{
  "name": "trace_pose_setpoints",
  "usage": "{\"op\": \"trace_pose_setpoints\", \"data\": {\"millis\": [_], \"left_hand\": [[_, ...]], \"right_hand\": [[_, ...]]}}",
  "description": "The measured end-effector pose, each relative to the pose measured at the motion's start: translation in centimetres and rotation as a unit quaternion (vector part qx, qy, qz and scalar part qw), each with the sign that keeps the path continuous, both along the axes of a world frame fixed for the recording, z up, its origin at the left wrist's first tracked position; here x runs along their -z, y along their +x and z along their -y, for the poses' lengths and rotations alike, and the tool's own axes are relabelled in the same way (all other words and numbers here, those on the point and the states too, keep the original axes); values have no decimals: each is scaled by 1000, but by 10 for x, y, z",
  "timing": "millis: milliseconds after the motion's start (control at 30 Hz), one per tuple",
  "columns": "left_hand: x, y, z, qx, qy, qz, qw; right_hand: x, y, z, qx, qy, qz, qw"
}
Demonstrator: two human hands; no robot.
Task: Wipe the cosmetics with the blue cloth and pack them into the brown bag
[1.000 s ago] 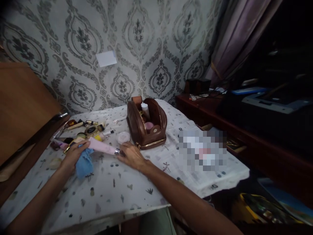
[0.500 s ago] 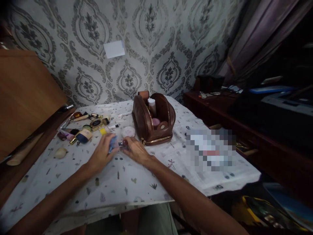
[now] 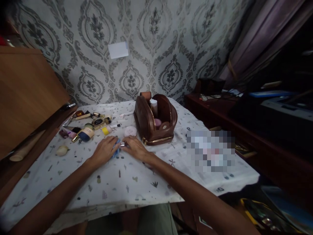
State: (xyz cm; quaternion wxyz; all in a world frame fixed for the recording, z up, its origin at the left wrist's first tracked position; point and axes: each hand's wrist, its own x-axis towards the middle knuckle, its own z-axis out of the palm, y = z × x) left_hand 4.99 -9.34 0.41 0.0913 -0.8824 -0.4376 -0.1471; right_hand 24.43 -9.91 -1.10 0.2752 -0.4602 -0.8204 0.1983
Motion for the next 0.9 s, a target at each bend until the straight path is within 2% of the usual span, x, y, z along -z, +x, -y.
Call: {"op": "trace_pose_setpoints", "data": {"millis": [100,200,333,433,500,567,700,800,900], "left_hand": [[-7,-13,-1,-7,21,-36,999],[-18,-32,1,-54,17,-87,995],[-28,-59,4,-133,-67,-109,983],[-30,-77,4,-143,-118,-81,979],[-32,-85,3,-128,-103,-10,986],[-37,-85,2,-99,-68,91,989],[-46,-63,4,-7,-47,248,968],[-41,-38,9,82,-73,275,955],[-28,-23,12,144,-77,219,962]], "right_hand": [[-6,-1,1,1,-13,0,1000],[-8,-2,5,4,-23,-23,999],[-7,-5,4,3,-87,-106,990],[-2,-12,1,-8,-172,-231,958],[2,-17,-1,-17,-218,-316,923],[7,-22,-2,-18,-229,-369,901],[12,-27,2,-27,-206,-401,892],[12,-28,6,-39,-192,-414,889],[12,-28,9,-46,-175,-425,887]]}}
